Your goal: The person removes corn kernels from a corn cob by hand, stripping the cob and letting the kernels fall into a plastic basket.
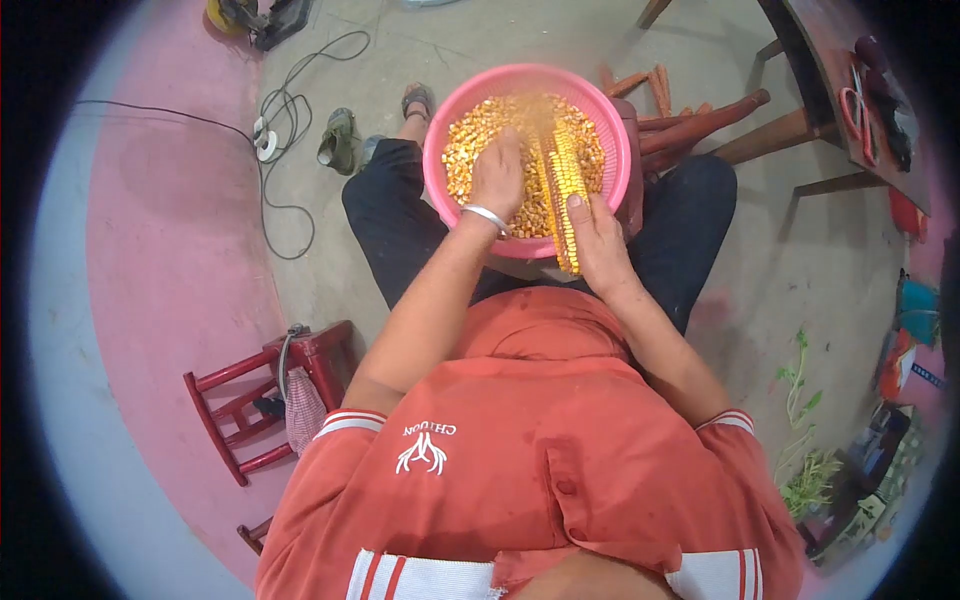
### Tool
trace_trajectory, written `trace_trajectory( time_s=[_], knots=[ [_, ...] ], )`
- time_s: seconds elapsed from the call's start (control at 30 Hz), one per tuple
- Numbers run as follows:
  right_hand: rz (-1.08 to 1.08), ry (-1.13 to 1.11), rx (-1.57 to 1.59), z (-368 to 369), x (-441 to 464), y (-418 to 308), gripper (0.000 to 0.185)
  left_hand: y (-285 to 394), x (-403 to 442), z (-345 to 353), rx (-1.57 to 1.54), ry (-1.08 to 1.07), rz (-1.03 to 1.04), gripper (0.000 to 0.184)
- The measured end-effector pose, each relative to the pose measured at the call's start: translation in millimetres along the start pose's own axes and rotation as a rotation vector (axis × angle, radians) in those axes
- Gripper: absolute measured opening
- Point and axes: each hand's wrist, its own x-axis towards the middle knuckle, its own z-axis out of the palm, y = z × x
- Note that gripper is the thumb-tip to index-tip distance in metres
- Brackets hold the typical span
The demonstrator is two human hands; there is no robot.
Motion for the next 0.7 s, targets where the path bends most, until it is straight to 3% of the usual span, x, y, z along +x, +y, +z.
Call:
trace_trajectory(
  time_s=[0.07,0.13,0.2,0.27,0.4,0.47,0.5,0.6,0.63,0.67,0.7],
  knots=[
    [-0.015,0.028,-0.036,-4.9,1.9,2.6,0.05,-1.1,4.6,-8.3,0.213,0.084,0.215,0.048],
    [0.092,-0.028,-0.059,-8.6,4.2,2.2,0.049,8.7,-1.1,-6.2,0.176,0.094,0.217,0.054],
    [0.072,-0.028,-0.05,-5.0,5.3,6.1,0.049,21.0,-12.8,0.7,0.083,-0.168,-0.026,0.063],
    [0.049,-0.023,-0.044,-0.4,5.6,7.6,0.049,24.7,-19.9,10.1,0.1,-0.169,-0.031,0.068],
    [0.053,-0.003,-0.037,6.5,4.0,2.0,0.05,24.6,-25.2,21.2,0.2,-0.062,-0.01,0.06],
    [0.027,-0.022,-0.033,6.7,6.1,1.4,0.049,27.6,-27.1,22.3,0.175,0.013,0.064,0.047],
    [0.026,-0.028,-0.037,7.6,6.8,1.5,0.049,25.4,-26.2,19.8,0.266,0.06,0.202,0.036],
    [0.039,-0.044,-0.011,8.1,11.3,-0.1,0.049,22.1,-19.3,14.2,0.263,0.059,0.183,0.03],
    [0.041,-0.029,-0.002,8.4,12.8,-3.4,0.048,21.8,-16.2,10.5,0.247,0.065,0.197,0.043],
    [0.044,-0.013,0.007,8.6,14.2,-5.7,0.048,17.7,-10.7,9.0,0.243,0.076,0.194,0.043],
    [0.039,-0.02,0.002,8.3,15.8,-4.6,0.048,17.5,-5.9,6.9,0.088,0.111,0.144,0.037]
  ],
)
